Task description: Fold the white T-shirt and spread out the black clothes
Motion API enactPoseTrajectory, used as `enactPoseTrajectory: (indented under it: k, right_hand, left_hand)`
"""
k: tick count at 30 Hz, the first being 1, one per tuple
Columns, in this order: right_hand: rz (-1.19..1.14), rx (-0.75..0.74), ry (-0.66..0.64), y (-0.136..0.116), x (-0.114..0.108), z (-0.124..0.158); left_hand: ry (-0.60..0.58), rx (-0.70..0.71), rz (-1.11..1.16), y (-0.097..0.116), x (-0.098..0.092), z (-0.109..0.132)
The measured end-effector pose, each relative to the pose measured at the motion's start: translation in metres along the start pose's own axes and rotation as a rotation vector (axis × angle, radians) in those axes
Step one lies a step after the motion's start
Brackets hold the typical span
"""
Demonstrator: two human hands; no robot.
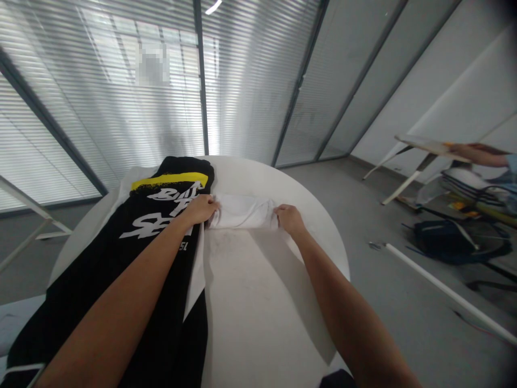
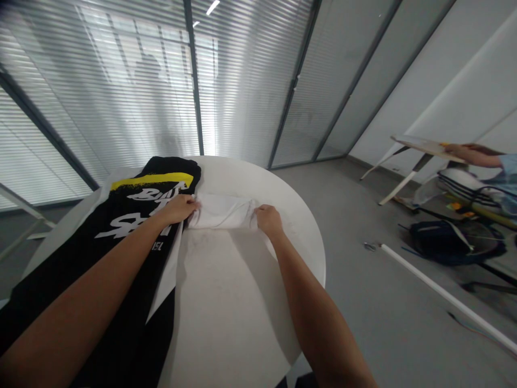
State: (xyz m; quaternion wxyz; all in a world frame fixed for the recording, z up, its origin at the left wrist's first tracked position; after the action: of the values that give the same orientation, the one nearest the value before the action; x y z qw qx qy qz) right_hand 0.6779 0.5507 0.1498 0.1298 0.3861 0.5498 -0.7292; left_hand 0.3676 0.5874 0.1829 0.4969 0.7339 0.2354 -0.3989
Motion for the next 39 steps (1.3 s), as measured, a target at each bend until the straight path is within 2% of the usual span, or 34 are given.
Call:
enactPoseTrajectory:
  k: [5,9,12,17,20,23,26,29,34,39]
  right_hand:
    - [0.177,-0.040,0.030,0.001,-0.001,-0.001]
    - [0.222,-0.060,0.032,-0.001,-0.004,0.002]
    - [0.273,-0.049,0.044,-0.003,-0.008,0.005]
    - [0.366,-0.017,0.023,-0.009,-0.010,0.013]
    - [0.384,0.017,0.021,-0.013,-0.010,0.019]
    - [0.394,0.029,-0.006,-0.016,-0.009,0.024]
    - [0.420,-0.030,-0.076,-0.020,-0.002,0.024]
    - [0.436,-0.073,-0.082,-0.020,-0.003,0.019]
    - [0.490,-0.137,-0.035,-0.016,-0.012,0.012]
    - [0.532,-0.223,-0.082,-0.015,-0.006,0.012]
  left_hand:
    - [0.094,-0.165,0.336,-0.017,-0.003,0.003]
    - [0.102,-0.273,0.562,-0.024,0.000,0.007]
    - [0.107,-0.314,0.601,-0.025,0.002,0.008]
    - [0.079,-0.293,0.495,-0.025,0.005,0.005]
    - [-0.037,-0.177,0.341,-0.013,0.003,0.004]
    - [-0.285,-0.016,0.159,0.007,0.004,0.011]
    - [-0.458,0.042,0.053,0.014,0.003,0.021]
    - [-0.521,0.067,0.030,0.009,0.001,0.025]
    - [-0.533,0.075,0.077,-0.007,-0.008,0.025]
    - [-0.601,0.089,0.131,-0.003,-0.014,0.034]
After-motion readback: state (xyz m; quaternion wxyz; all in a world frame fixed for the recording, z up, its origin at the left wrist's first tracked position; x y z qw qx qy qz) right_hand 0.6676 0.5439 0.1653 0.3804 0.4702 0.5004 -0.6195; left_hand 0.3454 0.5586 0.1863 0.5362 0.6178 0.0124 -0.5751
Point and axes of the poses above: each hand's wrist, its own z-axis away from the middle knuckle, its own x-axis out of the palm, y = z × x, the point moved 8 cm from there along -z, towards the middle knuckle, and after that the axes turned 12 degrees about x, right-handed, at the moved point
